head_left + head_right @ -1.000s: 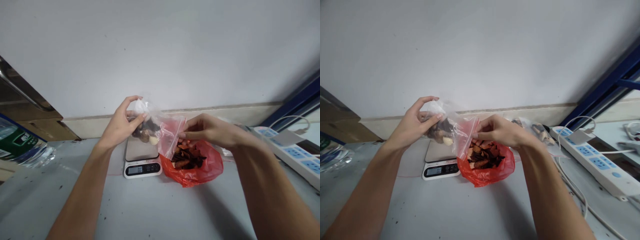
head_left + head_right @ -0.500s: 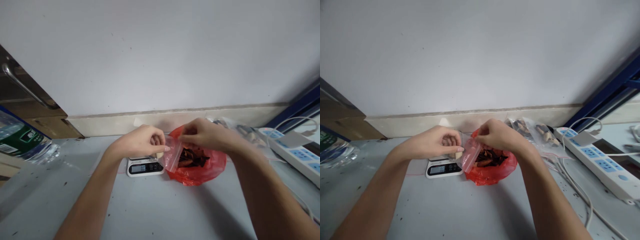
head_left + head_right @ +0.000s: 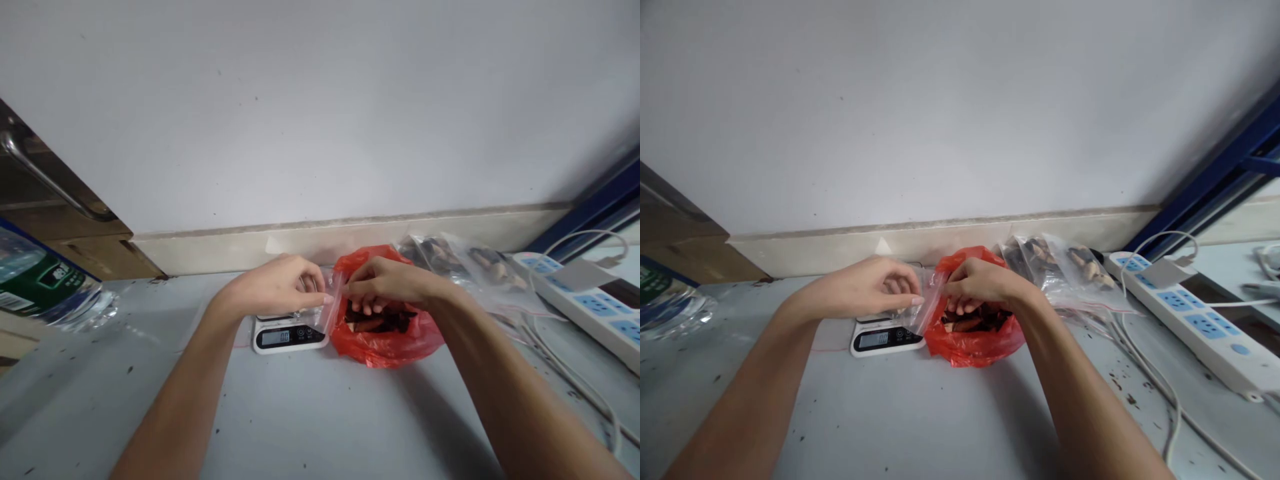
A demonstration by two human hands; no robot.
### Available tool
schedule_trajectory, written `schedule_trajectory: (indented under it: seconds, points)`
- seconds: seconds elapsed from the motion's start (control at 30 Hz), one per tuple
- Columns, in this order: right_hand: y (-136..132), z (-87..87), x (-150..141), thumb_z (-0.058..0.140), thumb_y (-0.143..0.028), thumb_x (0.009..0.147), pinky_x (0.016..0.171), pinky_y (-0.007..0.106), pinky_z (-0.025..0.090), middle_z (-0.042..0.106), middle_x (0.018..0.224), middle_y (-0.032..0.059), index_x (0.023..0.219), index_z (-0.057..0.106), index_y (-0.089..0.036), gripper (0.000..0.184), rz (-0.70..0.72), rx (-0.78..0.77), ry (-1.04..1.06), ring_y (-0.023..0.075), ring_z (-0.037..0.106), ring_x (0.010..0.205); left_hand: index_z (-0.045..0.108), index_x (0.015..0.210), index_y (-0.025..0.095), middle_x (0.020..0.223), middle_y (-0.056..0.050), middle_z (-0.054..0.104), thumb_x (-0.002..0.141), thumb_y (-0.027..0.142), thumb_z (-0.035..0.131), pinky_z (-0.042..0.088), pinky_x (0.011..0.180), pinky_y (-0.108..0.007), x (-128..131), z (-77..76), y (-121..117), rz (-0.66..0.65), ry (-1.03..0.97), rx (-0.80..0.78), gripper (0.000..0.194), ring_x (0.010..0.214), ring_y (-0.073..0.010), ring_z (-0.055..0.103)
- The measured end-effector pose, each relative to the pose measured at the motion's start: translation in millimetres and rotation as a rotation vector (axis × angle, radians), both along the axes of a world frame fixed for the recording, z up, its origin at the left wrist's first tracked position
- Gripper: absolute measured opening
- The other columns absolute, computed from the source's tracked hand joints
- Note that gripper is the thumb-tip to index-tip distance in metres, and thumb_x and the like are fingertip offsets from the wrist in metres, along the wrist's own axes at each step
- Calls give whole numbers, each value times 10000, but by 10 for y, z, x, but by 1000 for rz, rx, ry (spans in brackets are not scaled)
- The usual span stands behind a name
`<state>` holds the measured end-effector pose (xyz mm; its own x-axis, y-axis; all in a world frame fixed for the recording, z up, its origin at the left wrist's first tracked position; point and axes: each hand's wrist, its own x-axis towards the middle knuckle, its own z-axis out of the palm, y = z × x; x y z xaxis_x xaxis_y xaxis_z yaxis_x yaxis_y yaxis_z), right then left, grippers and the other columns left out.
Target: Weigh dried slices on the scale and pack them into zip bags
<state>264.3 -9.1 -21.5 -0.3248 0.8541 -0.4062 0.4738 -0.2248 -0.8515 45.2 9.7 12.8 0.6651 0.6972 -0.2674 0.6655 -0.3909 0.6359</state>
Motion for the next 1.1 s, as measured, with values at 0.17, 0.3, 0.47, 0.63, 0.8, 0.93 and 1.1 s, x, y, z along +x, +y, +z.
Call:
schedule_trajectory:
  seconds: [0.17,0.3,0.47,0.63,0.8,0.93,1.1]
  points:
    - [5,-64,-65,734,-283,754,491,256,382,590,506,-3,466,603,-200,327,-33,11,-112,111,495,493,723,842,231,819,-24,750,850,427,623,414,556,-246,0,-36,18,-6,29,-9,220,738,-201,680]
    - [28,-77,-88,713,-339,732,512,267,353,499,494,-40,480,521,-205,344,-19,149,-63,103,438,499,742,886,220,819,-29,751,844,404,632,425,560,-245,9,-38,20,12,27,-9,219,731,-199,680]
    - [-25,50,-177,789,-538,692,561,273,388,539,607,-39,632,581,-208,394,5,270,164,119,486,576,721,803,201,719,-15,691,854,408,652,427,544,-236,-18,21,13,33,-56,-18,225,675,-183,660]
    - [-86,145,-260,818,-581,710,589,265,402,603,679,-19,701,643,-201,419,0,330,263,116,514,615,717,746,206,719,-13,712,833,332,675,447,532,-221,-79,115,-12,19,-192,-52,159,661,-168,668]
    - [-101,162,-257,851,-559,698,582,266,399,621,676,-17,715,655,-196,413,-19,314,338,117,524,603,745,747,209,717,-19,741,857,323,651,491,560,-225,-110,143,-2,-10,-242,-64,184,666,-166,691]
    - [-120,196,-239,837,-505,707,579,268,398,585,629,-31,703,641,-203,360,-17,301,326,122,518,591,747,728,208,681,-19,737,821,275,643,494,555,-234,-93,118,-9,19,-261,-36,154,661,-180,704]
    - [-141,270,-231,697,-380,726,595,277,399,617,691,3,660,634,-204,198,-24,331,168,147,533,655,713,626,199,578,-7,687,717,179,598,461,502,-227,-16,131,-68,70,-285,-25,149,554,-155,639]
